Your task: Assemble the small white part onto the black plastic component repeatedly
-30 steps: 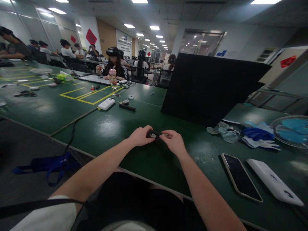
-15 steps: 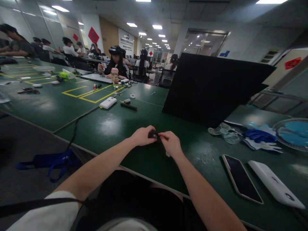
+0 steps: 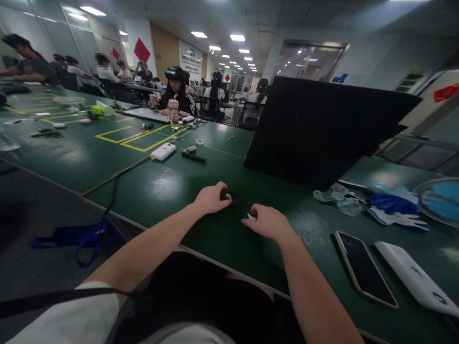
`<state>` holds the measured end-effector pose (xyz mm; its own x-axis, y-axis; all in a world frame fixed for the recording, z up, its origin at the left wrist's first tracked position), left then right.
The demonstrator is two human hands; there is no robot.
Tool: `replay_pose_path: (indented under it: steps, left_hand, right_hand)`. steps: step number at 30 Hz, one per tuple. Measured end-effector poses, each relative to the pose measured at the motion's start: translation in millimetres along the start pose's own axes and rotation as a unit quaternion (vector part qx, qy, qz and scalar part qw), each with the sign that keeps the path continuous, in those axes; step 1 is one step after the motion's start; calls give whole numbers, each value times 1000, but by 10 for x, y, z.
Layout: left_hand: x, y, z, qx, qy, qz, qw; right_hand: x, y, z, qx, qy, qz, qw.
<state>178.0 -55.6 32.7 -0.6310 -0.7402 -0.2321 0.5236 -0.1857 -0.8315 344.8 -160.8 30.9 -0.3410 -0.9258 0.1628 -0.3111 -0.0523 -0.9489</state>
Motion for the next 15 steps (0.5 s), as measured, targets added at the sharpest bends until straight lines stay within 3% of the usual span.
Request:
replay_pose_path:
  steps: [2,4,7,11,15]
  left_hand:
    - [-7,-12,-29,-12,-10,3,1000]
    - [-13,-11,-35,-23,-12,3,1000]
    - [-10,12,-5,-16,-4,-2,1000]
    - [22,91,140,37,47,-44,997]
    - [67,140,276,77,95,-76,990]
  right_hand:
    - [-5,92,-50,-5,-35,-27,999]
    - [-2,90,-137,-35,-71,-11,997]
    - [9,-110,-191,-102,-91,90,986]
    - [98,-417,-126,-171,-93,242,950]
    - [144,-430,-130,-286,-122,250,917]
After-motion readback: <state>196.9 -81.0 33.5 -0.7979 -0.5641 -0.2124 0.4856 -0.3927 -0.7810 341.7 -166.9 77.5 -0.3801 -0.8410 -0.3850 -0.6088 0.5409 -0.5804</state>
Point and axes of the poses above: each hand's wrist, its own x-axis away from the middle knuckle, its own y-axis out of the palm, z = x × y, the point moved 10 cm from there along -x, towards the middle knuckle, and after that the axes turned 4 degrees about y, right-handed, at the moved point
